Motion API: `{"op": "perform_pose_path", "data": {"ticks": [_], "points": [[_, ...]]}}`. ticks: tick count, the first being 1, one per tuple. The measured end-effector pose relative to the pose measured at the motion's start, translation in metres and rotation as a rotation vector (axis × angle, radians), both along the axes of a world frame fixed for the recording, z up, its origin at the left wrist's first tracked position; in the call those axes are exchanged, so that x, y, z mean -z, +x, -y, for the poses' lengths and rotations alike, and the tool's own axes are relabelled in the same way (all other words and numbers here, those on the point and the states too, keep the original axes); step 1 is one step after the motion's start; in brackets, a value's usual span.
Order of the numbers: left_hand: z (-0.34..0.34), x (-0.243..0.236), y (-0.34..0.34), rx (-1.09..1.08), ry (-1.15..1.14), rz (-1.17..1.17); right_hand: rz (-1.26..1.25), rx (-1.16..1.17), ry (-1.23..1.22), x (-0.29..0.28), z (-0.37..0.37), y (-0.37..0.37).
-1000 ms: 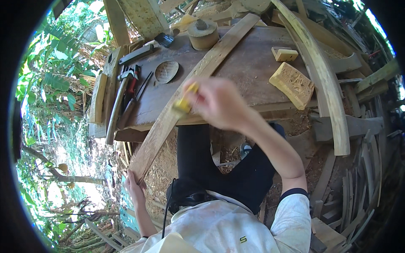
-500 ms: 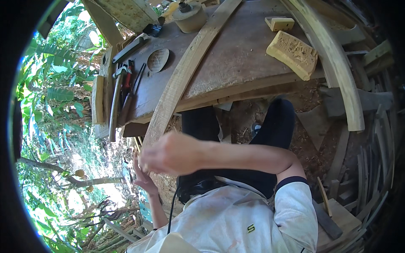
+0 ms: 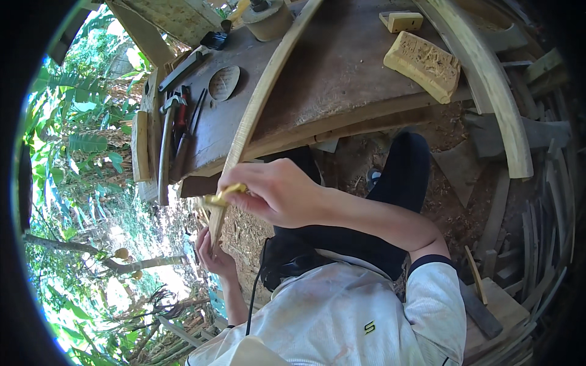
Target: The person brushes a long wooden plank with a yellow brush to remove sawdust. Then the person uses a chisel and hammer to carve a groove along the plank's length. The plank remains on the workbench throughout.
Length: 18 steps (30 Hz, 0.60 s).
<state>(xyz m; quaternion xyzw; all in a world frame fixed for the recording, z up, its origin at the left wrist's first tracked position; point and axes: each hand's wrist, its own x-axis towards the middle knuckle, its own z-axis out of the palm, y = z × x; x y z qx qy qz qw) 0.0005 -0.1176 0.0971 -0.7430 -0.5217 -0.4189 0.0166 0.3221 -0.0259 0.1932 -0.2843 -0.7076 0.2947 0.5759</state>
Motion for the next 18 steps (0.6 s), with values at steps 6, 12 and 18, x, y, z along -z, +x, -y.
{"op": "perform_pose_path", "data": {"ticks": [6,12,18], "points": [[0.001,-0.019,0.016,-0.034,-0.095,0.182,-0.05,0.429,-0.154,-0.01,-0.04,0.046],[0.003,-0.012,0.011,-0.082,-0.137,0.215,0.132,0.066,0.056,-0.027,0.012,-0.011],[-0.002,-0.025,0.023,-0.012,-0.045,0.124,0.194,0.196,-0.035,-0.036,-0.018,0.018]]}}
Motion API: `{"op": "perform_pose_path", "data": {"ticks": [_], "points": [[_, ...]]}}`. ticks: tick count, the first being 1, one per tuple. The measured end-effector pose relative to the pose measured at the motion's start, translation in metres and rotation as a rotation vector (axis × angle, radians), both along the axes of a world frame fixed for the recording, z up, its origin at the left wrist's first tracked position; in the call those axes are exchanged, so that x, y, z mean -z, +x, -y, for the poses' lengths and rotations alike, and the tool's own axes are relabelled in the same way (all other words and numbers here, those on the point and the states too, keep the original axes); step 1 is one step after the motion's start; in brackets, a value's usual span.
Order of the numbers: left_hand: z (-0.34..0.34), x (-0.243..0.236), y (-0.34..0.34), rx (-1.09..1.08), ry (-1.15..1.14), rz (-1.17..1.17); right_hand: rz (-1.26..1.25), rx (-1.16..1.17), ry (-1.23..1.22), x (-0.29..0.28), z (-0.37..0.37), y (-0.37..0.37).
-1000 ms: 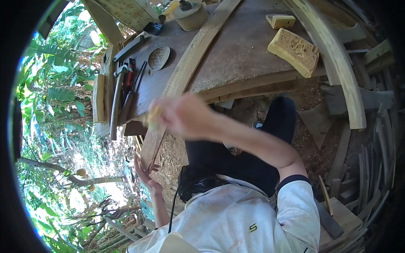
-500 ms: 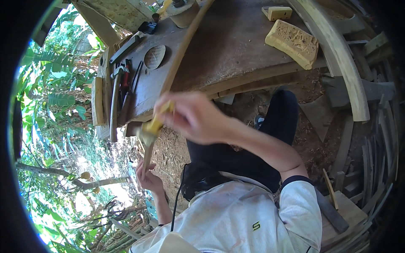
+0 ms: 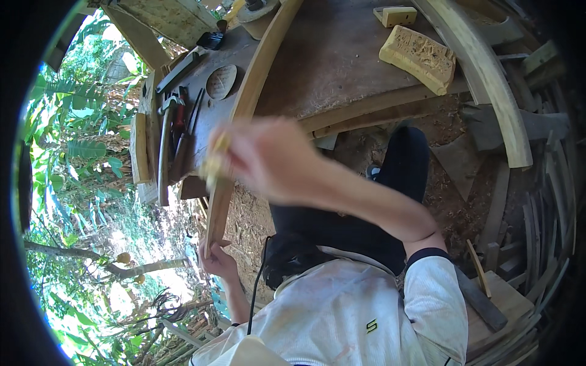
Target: The person brushes a long wooden plank with a yellow brush to remove sawdust. Then the person uses a chisel and hammer to carve a groove along the plank's length. The plank remains on the workbench throughout.
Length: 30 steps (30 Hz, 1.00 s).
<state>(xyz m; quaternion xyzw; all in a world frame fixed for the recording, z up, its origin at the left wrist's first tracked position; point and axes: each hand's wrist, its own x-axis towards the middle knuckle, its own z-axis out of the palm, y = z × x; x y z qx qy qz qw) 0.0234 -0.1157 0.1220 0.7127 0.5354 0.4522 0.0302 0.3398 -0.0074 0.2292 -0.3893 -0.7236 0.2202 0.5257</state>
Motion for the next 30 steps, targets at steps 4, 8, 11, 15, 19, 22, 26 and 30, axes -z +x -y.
{"op": "perform_pose_path", "data": {"ticks": [4,8,11,15,19,22,26,30], "points": [[-0.003,0.001,0.0,0.008,0.033,0.023,0.057,0.546,0.24,0.003,-0.031,0.035],[-0.001,0.004,-0.004,-0.001,-0.028,0.06,0.077,0.142,0.158,0.001,-0.001,0.008],[0.0,0.006,-0.01,0.008,0.046,-0.008,0.011,-0.081,-0.009,0.001,-0.008,0.024],[0.01,0.013,-0.026,-0.071,0.007,0.059,0.021,0.504,0.167,0.009,-0.068,0.085],[0.013,0.004,-0.024,-0.101,0.077,0.171,0.063,0.377,0.204,-0.004,-0.045,0.056],[0.01,0.002,-0.027,-0.172,0.171,0.271,0.003,0.08,0.207,-0.015,-0.035,0.049],[0.006,0.007,-0.043,-0.197,0.202,0.265,-0.03,0.444,0.13,0.001,-0.079,0.096],[0.003,-0.009,-0.033,-0.147,0.284,0.292,0.112,0.409,0.215,-0.007,-0.079,0.077]]}}
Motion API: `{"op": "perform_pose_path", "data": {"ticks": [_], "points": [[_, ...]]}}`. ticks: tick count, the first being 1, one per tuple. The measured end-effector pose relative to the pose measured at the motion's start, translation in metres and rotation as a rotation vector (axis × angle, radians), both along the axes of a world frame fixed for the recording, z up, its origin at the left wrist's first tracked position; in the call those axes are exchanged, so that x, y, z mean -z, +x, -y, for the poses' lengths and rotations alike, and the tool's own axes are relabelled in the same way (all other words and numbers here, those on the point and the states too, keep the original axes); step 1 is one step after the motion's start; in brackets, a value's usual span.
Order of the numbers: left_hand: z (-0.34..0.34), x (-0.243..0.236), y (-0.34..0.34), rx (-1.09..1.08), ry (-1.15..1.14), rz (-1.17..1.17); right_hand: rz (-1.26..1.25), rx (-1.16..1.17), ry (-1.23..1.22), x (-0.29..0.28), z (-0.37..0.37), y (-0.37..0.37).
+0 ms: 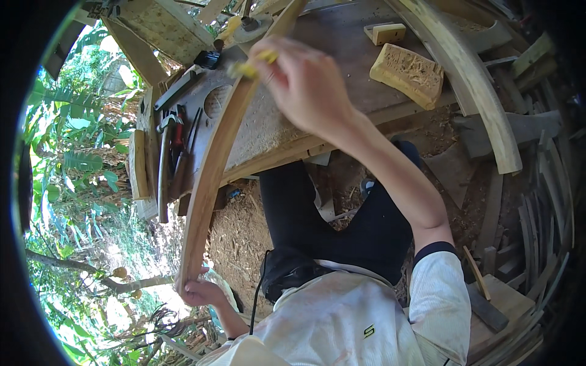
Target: The person brushes a long wooden plank with a yellow brush to remove sawdust. Then the person uses a chisel and hammer to carve a groove along the plank's length. The plank remains on the workbench throughout.
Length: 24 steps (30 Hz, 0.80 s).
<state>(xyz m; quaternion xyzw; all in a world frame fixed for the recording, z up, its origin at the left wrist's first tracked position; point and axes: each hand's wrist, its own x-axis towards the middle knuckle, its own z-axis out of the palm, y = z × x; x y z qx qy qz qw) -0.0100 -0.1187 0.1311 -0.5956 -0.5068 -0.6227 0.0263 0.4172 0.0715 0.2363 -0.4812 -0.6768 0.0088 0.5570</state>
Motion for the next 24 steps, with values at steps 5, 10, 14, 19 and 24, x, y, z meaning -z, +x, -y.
{"op": "perform_pose_path", "data": {"ticks": [5,10,14,19,24], "points": [[-0.01,-0.02,-0.012,-0.26,0.023,0.206,-0.239,-0.39,-0.161,-0.02,-0.004,0.004],[-0.021,-0.051,-0.04,-0.473,0.118,0.421,0.045,0.152,-0.038,-0.025,-0.035,0.045],[-0.041,-0.103,-0.021,-0.52,0.337,0.632,-0.291,-0.284,-0.13,-0.029,-0.009,0.02],[-0.049,-0.125,-0.034,-0.535,0.418,0.647,0.069,0.197,-0.06,-0.013,-0.036,0.05],[-0.041,-0.129,-0.069,-0.482,0.472,0.599,0.132,-0.033,0.17,-0.025,-0.023,0.005]]}}
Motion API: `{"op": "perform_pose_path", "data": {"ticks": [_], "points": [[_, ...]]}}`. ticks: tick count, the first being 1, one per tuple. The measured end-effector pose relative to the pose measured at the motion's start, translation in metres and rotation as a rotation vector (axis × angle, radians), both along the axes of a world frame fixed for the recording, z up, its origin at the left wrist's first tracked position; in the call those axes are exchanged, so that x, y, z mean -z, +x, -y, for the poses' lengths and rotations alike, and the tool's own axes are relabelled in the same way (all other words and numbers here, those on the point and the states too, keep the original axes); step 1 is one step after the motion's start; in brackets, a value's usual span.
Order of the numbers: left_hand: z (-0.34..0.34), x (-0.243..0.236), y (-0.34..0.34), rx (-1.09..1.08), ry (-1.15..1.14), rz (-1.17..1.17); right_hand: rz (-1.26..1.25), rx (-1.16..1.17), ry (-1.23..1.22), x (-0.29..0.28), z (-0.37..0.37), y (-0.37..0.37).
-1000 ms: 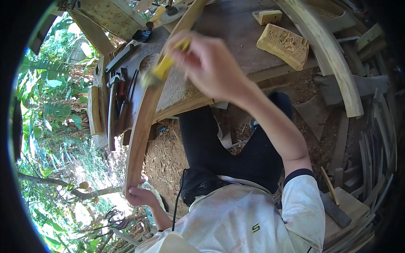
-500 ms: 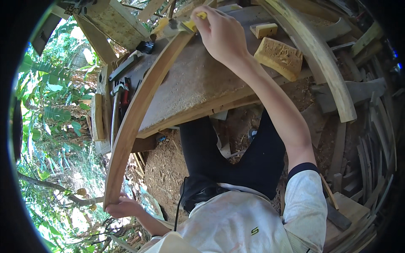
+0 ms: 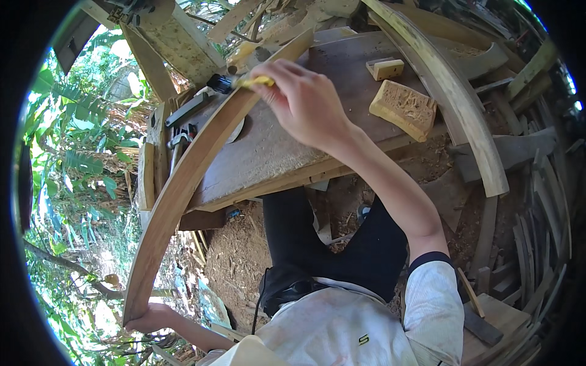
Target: The person brushes a long wooden plank with a yellow brush to remove sawdust. Then the person uses a chisel and hammer to carve a groove along the plank's length. The plank remains on the workbench throughout.
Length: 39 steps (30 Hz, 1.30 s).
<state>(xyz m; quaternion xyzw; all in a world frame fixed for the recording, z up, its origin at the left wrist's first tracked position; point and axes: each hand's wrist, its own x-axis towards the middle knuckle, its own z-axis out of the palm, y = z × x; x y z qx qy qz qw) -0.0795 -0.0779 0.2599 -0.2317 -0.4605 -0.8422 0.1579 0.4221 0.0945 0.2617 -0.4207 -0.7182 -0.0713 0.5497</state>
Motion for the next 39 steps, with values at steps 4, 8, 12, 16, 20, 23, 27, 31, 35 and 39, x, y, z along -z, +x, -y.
{"op": "perform_pose_path", "data": {"ticks": [4,8,12,16,20,23,27,31,35,39], "points": [[0.005,-0.009,0.0,-0.066,-0.005,0.046,-0.313,-0.453,-0.356,-0.025,0.002,0.009],[-0.001,0.005,-0.018,-0.05,-0.001,0.058,-0.298,0.03,-0.36,-0.006,-0.05,0.062],[0.005,0.008,-0.032,-0.032,0.009,0.197,0.002,0.512,-0.127,-0.003,-0.06,0.074],[0.025,-0.006,-0.044,-0.112,0.005,0.255,-0.309,-0.126,-0.448,-0.025,-0.018,0.01],[0.029,-0.002,-0.045,-0.117,-0.064,0.263,-0.388,-0.296,-0.495,-0.029,-0.002,0.008],[0.019,0.007,-0.04,-0.074,-0.174,0.308,-0.132,0.321,-0.34,-0.004,-0.019,0.049],[0.024,0.026,-0.072,-0.131,-0.228,0.274,-0.029,0.323,-0.236,0.015,-0.004,0.033],[0.026,0.027,-0.07,-0.026,-0.131,0.282,-0.532,-0.21,-0.527,0.022,0.052,-0.026],[0.015,0.024,-0.063,-0.006,-0.155,0.327,-0.417,0.107,-0.574,0.041,0.048,0.002],[0.018,0.03,-0.066,0.002,-0.122,0.342,-0.288,0.421,-0.294,0.041,0.038,0.027]]}}
